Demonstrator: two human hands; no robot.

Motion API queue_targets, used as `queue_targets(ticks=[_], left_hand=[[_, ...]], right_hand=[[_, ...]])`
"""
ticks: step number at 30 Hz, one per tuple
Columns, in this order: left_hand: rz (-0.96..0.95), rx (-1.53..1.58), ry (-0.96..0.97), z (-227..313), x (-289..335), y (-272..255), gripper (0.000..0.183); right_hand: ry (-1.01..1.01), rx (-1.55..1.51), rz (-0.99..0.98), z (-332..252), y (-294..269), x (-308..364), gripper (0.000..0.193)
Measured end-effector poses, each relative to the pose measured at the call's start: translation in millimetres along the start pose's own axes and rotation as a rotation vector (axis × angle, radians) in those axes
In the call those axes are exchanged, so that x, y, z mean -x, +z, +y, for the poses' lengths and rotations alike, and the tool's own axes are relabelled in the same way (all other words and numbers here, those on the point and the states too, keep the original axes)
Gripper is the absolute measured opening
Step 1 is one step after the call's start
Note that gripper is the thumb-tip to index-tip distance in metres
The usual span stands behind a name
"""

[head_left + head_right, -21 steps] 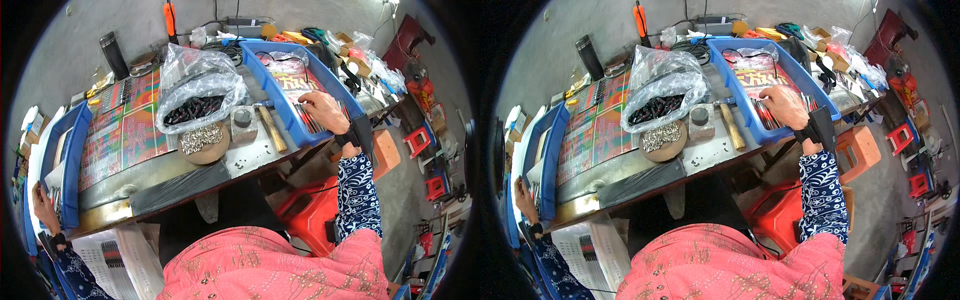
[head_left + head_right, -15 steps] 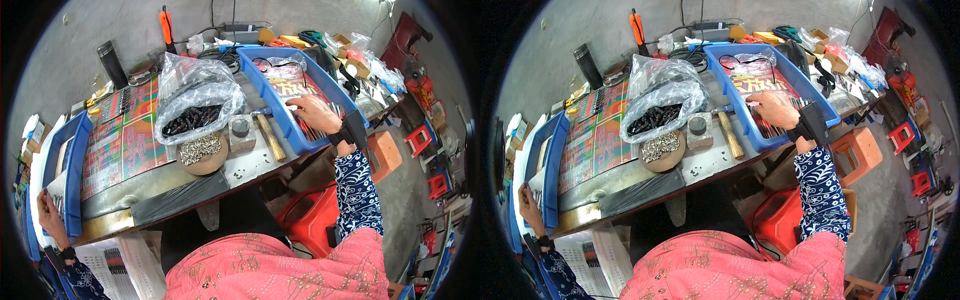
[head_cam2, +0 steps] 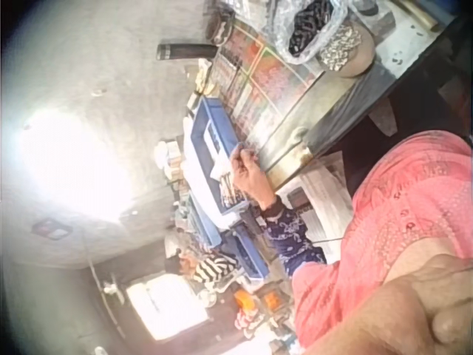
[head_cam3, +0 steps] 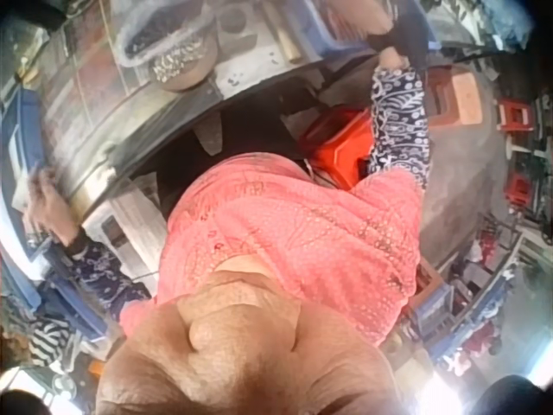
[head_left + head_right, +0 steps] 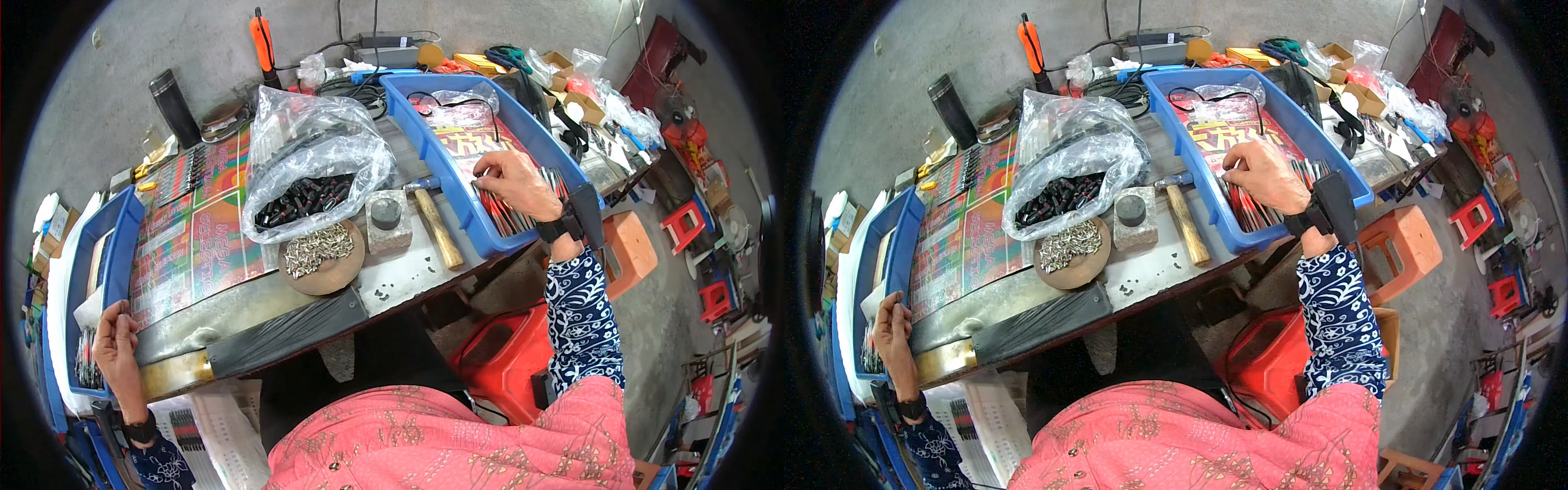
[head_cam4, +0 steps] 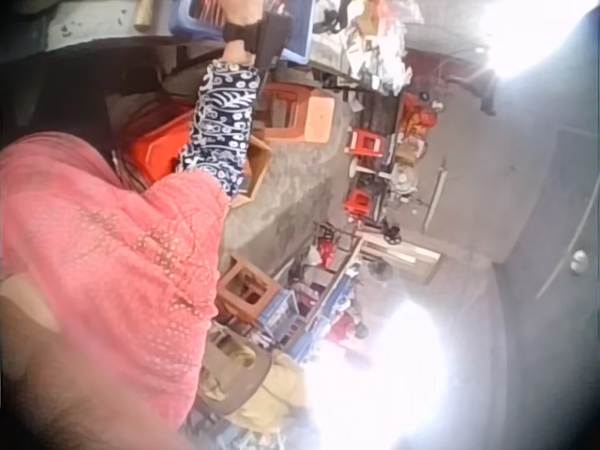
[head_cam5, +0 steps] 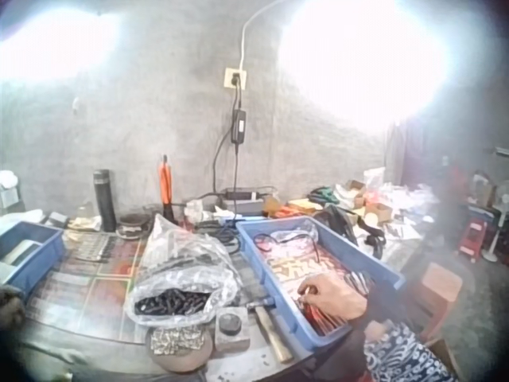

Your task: The person assembles small electronic components by hand at a workbench. They pick up a black plastic housing, insert a metal pin, and then insert a red wire into the housing. The process is repeated for multiple units, with finished items placed into a blue tray.

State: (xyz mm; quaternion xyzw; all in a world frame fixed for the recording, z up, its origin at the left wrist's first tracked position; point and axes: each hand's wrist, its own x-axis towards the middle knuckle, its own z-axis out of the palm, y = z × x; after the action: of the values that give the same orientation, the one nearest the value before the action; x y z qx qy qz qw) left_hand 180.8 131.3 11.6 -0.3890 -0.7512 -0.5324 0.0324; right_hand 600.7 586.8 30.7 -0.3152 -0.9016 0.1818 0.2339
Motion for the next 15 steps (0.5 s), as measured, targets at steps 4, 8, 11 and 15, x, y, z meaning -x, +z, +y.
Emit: queue_targets(ticks=[4,8,11,15], left_hand=[[-0.073,0.041,-0.033,20,8,19,0.023],[-0.131,0.079,-0.025,37,15,30,0.021],[-0.161,0.124,-0.046,44,17,37,0.018],[-0.216,0.215,-0.109,53,22,45,0.017]], right_hand=[[0.070,-0.051,0.015,-3,-4,2,0.020],[0.125,-0.054,0.014,-7,-6,4,0.022],[0.201,-0.193,-0.066,-12,-11,10,0.020],[0.308,-0.509,-0.269,-21,-17,23,0.014]])
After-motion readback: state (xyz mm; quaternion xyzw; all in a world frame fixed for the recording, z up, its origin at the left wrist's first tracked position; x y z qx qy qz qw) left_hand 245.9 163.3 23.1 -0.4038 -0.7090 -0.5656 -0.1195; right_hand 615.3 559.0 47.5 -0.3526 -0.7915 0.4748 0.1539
